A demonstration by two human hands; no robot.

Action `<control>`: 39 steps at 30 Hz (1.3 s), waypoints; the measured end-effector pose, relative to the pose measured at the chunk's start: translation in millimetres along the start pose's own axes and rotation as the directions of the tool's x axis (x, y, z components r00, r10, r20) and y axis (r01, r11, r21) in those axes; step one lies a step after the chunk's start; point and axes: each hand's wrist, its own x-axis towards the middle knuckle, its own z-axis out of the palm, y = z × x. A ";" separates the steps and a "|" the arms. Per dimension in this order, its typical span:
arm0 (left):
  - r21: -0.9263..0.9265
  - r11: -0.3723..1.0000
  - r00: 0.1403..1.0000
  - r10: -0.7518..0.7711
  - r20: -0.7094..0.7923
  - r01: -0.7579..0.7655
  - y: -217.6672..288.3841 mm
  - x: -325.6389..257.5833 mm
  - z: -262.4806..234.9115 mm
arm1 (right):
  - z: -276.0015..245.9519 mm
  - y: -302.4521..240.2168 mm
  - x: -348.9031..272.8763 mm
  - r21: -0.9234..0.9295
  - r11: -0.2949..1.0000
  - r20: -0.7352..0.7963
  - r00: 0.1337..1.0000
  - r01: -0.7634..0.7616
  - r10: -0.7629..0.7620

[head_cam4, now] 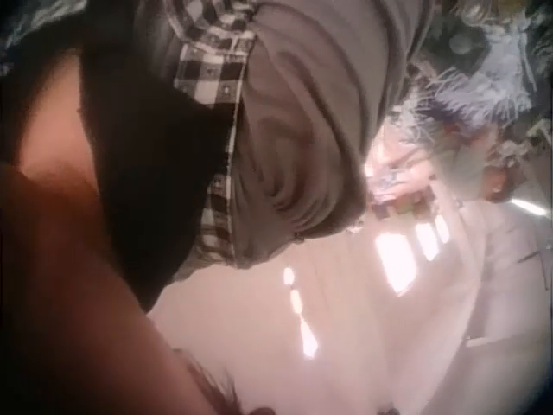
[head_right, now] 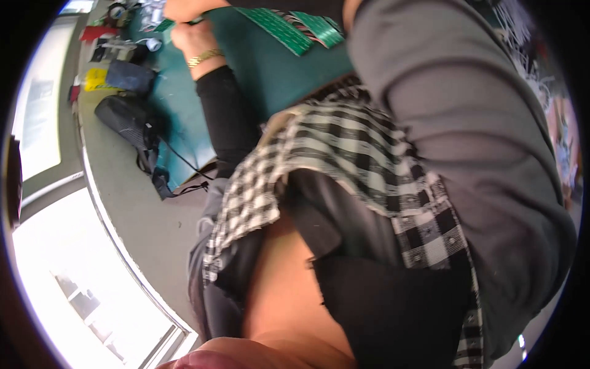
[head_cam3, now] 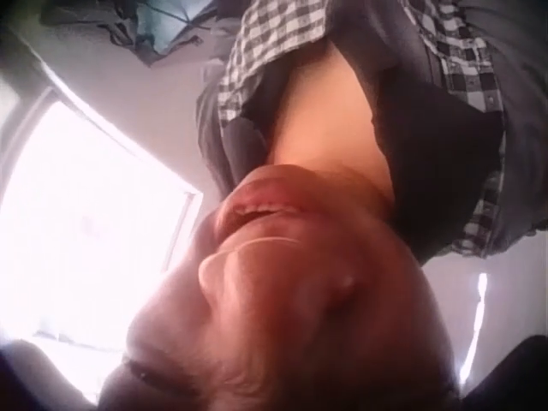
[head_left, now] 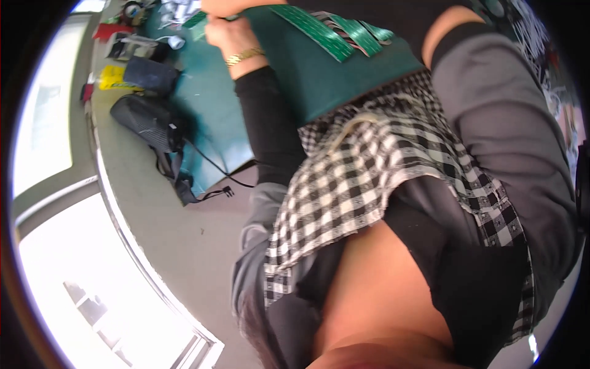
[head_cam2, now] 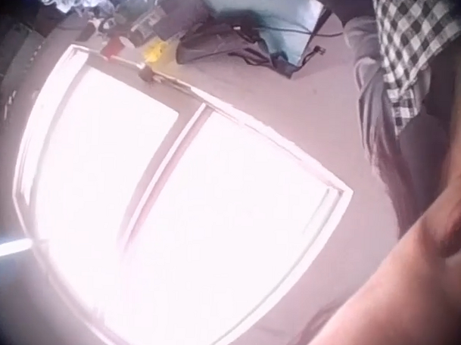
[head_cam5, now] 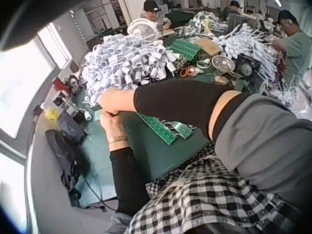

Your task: The person assembles and wires multiple electronic circuit board components by hand, connecting wiring and connectors to LED components on the circuit boards.

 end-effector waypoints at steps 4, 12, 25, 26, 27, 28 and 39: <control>0.266 0.961 0.997 0.077 -0.001 -0.074 -24.0 -43.4 43.7 | 69.4 86.8 39.1 0.819 0.513 -0.335 0.940 0.255 0.068; 0.994 0.086 0.930 0.367 0.024 -0.060 30.4 -60.8 4.9 | 111.1 87.7 -22.8 0.827 -0.559 -0.250 0.926 0.054 -0.282; 0.792 0.439 0.905 0.222 0.362 -0.424 2.3 -130.1 67.0 | 135.9 29.9 -77.5 0.826 -0.410 -0.457 0.885 0.387 -0.085; 0.789 0.298 0.837 0.304 0.455 -0.537 -3.0 -120.6 59.4 | 137.4 28.6 -76.5 0.836 -0.347 -0.481 0.872 0.426 -0.089; 0.785 0.310 0.838 0.306 0.452 -0.536 -5.0 -123.7 66.1 | 137.0 31.8 -81.4 0.842 -0.336 -0.475 0.876 0.422 -0.089; 0.772 0.376 0.858 0.247 0.449 -0.512 -2.8 -131.2 72.9 | 136.2 32.6 -85.4 0.829 -0.335 -0.500 0.861 0.448 -0.087; 0.574 0.649 0.863 0.308 0.401 -0.499 -7.0 -149.9 57.6 | 154.8 11.2 -105.8 0.776 -0.509 -0.518 0.837 0.373 -0.177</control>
